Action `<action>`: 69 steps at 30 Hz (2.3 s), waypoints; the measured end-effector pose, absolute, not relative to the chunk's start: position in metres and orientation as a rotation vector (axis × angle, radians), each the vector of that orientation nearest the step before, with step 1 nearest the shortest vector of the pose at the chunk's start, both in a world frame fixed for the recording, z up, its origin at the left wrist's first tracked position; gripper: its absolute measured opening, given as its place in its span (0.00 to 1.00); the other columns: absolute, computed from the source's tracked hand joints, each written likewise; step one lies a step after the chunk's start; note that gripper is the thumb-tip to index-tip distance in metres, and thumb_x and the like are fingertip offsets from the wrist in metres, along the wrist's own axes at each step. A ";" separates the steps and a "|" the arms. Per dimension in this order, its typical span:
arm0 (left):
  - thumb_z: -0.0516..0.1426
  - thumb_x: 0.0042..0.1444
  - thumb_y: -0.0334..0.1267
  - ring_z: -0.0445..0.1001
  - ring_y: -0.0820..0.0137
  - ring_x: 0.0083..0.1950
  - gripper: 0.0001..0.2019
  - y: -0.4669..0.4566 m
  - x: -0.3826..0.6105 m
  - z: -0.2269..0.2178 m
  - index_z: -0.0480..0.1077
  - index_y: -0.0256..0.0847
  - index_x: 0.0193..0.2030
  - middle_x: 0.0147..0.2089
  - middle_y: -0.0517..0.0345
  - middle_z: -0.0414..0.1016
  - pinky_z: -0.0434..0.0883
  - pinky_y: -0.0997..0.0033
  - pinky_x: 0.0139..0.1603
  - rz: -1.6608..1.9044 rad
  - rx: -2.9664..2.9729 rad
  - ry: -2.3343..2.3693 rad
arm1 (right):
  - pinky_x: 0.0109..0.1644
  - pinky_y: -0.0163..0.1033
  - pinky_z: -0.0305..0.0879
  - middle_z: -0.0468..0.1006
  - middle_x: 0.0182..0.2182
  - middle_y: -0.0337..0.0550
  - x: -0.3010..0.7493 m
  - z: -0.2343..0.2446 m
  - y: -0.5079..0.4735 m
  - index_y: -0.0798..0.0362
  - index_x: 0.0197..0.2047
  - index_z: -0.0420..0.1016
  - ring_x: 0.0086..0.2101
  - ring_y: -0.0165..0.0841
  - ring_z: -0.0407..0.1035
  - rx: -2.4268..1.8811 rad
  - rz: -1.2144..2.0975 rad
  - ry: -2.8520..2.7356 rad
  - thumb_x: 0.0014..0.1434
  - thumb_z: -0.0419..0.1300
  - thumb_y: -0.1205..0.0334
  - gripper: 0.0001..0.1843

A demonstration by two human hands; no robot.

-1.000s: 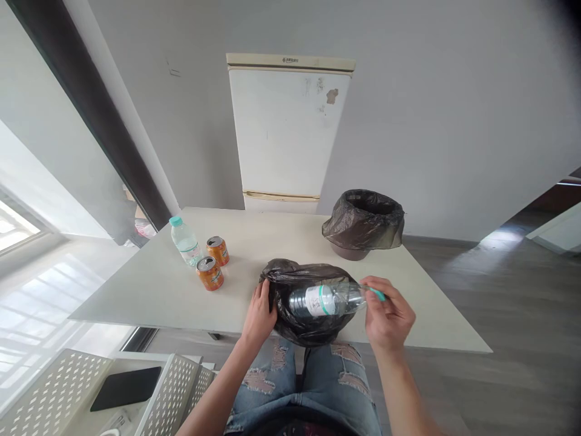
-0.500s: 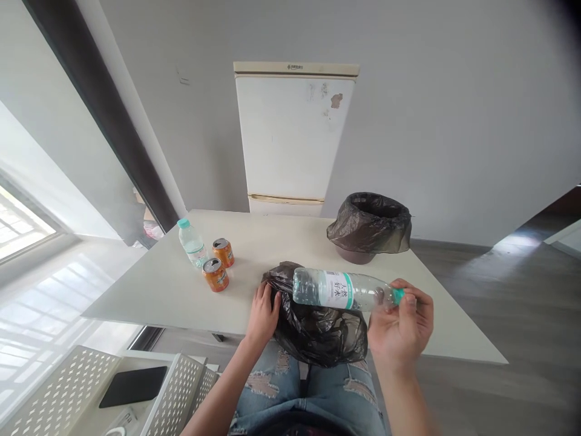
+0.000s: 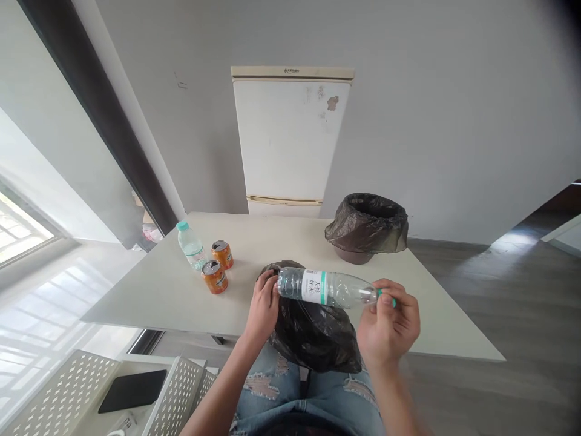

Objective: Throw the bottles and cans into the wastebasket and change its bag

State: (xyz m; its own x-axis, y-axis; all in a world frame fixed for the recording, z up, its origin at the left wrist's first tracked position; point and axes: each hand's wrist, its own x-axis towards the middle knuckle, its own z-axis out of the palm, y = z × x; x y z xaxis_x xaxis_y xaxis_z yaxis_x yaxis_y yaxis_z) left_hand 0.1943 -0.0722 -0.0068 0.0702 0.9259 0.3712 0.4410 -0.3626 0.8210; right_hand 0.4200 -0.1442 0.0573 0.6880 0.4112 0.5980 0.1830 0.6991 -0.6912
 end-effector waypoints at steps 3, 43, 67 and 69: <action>0.41 0.76 0.49 0.74 0.59 0.64 0.23 -0.078 0.189 0.000 0.75 0.43 0.52 0.61 0.46 0.76 0.71 0.52 0.67 1.483 1.688 1.288 | 0.40 0.40 0.65 0.77 0.39 0.45 0.413 0.058 -0.143 0.50 0.41 0.74 0.42 0.37 0.72 -0.824 0.139 -0.914 0.67 0.65 0.60 0.04; 0.68 0.44 0.60 0.76 0.52 0.52 0.33 0.004 -0.040 -0.028 0.73 0.38 0.50 0.51 0.45 0.73 0.71 0.44 0.64 1.317 1.269 2.365 | 0.46 0.46 0.74 0.72 0.49 0.47 0.416 0.030 -0.166 0.45 0.55 0.70 0.41 0.36 0.70 -1.265 0.231 -1.619 0.71 0.61 0.57 0.12; 0.55 0.64 0.34 0.79 0.58 0.50 0.16 -0.096 0.192 -0.040 0.74 0.43 0.58 0.48 0.49 0.80 0.75 0.54 0.56 0.980 1.954 1.520 | 0.33 0.36 0.67 0.74 0.29 0.39 0.414 0.053 -0.181 0.50 0.38 0.73 0.31 0.35 0.69 -1.263 1.142 -0.830 0.62 0.66 0.37 0.23; 0.52 0.66 0.34 0.78 0.60 0.46 0.10 -0.096 0.188 -0.029 0.75 0.44 0.42 0.42 0.51 0.78 0.75 0.57 0.52 0.995 1.985 1.527 | 0.36 0.39 0.71 0.78 0.33 0.42 0.426 0.059 -0.185 0.49 0.44 0.74 0.33 0.39 0.73 -1.220 1.157 -0.785 0.57 0.67 0.33 0.27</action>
